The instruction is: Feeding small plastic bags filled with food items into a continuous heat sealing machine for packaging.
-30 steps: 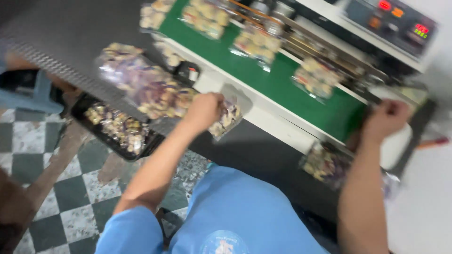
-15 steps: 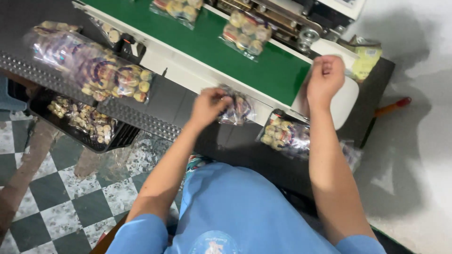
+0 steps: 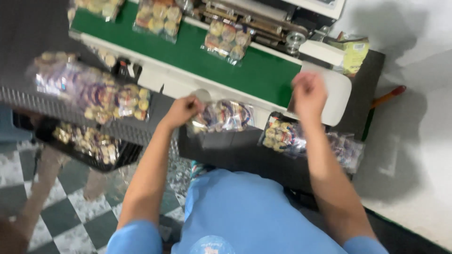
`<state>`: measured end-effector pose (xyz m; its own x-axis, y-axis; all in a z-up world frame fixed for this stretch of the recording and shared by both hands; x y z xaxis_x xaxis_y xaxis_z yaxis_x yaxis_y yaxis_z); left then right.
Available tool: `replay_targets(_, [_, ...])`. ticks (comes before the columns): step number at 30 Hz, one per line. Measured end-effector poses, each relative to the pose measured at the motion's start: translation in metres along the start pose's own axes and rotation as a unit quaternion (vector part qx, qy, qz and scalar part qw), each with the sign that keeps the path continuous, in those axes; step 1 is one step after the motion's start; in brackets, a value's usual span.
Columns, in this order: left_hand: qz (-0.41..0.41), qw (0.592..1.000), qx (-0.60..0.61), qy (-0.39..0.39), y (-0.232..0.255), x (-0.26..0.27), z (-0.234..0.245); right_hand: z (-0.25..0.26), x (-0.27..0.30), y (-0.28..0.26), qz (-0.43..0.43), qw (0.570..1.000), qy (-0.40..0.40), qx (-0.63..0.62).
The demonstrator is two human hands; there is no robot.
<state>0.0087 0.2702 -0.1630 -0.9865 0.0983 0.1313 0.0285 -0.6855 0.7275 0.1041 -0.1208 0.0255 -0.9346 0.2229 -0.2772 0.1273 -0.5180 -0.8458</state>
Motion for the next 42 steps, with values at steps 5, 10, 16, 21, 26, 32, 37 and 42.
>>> replay_targets(5, [-0.027,0.903,0.424,0.072,0.064,0.033,0.032,-0.066,0.139,-0.020,-0.218,0.883,-0.414,-0.047])
replay_targets(10, [-0.016,0.829,0.542,0.135,0.112,0.004,0.018,-0.092,0.135,-0.046,-0.251,0.892,-0.311,-0.212])
replay_targets(16, [-0.035,0.744,0.632,0.213,0.178,-0.036,0.061,-0.069,0.079,-0.035,-0.283,0.873,-0.108,-0.382])
replay_targets(21, [-0.148,0.796,0.531,0.250,0.221,-0.043,0.084,-0.038,0.050,-0.013,-0.217,0.894,-0.043,-0.391])
replay_targets(26, [-0.254,0.884,0.299,0.253,0.270,-0.028,0.089,0.008,0.030,-0.060,-0.066,0.976,-0.018,-0.205])
replay_targets(32, [-0.314,0.894,0.183,0.263,0.288,-0.041,0.062,0.027,0.008,-0.050,0.006,0.978,-0.125,-0.169])
replay_targets(37, [-0.355,0.880,0.061,0.309,0.306,-0.055,0.035,0.061,-0.002,-0.039,0.150,0.988,-0.022,-0.002])
replay_targets(42, [-0.299,0.897,0.210,0.250,0.304,-0.113,-0.010,0.074,-0.031,0.017,0.025,0.999,0.017,-0.013])
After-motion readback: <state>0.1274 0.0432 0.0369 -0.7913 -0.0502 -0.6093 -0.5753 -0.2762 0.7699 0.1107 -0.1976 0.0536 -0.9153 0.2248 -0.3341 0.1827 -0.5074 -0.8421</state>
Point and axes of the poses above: each hand's wrist, its own x-axis away from the middle knuckle, its own z-axis out of the back of the hand, y = z × x, the point moved 9 cm from there along -x, towards the middle knuckle, and after that the axes turned 11 degrees about -z, right-handed, at the moved point
